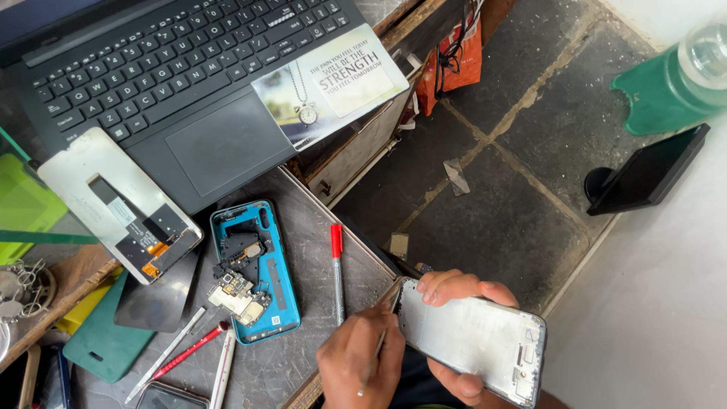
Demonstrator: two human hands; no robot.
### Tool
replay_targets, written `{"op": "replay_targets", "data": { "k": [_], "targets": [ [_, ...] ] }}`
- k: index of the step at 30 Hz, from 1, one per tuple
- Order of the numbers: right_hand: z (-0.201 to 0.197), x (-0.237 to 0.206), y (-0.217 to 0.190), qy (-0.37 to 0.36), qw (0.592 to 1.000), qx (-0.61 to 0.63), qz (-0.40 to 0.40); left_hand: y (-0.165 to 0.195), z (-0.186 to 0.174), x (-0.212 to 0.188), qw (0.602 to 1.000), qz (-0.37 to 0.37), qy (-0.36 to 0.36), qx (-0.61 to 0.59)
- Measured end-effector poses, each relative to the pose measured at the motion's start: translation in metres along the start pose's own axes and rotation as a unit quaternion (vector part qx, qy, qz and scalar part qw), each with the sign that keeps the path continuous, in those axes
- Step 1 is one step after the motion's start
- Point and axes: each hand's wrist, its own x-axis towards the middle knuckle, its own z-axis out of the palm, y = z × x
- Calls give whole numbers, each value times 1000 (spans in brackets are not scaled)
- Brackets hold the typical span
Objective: The person holds a white smartphone casing and uses a metal tool to scrape or pry along the edges of the device. The workspace contains a laptop, a disassembled blue phone, and various tools.
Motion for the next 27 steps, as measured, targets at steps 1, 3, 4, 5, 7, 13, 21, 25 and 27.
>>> {"op": "replay_targets", "data": {
  "k": [1,3,4,5,7,13,21,25,27],
  "targets": [
    [1,-1,4,6,1000,3,-11,0,0,0,1000,-2,0,-3],
    [3,-1,13,26,999,15,-28,1,3,0,1000,-6,9,-9],
    [4,0,18,42,998,22,-38,1,6,0,1000,1,14,-3],
    [5,1,22,58,997,30,-49,2,9,1,1000,9,19,3],
    [5,5,30,65,995,26,-69,1,12,2,999,43,22,-6],
    [-5,16,14,89,976,146,137,-8,-7,-6,997,7,59,-50],
    [-15,41,20,49,936,168,305,-25,-30,-36,999,2,30,-21],
    [-8,36,26,73,924,199,319,-30,-29,-44,1000,19,9,-19],
    [-6,34,27,84,922,213,312,-29,-28,-46,999,35,4,-5]
  ]
}}
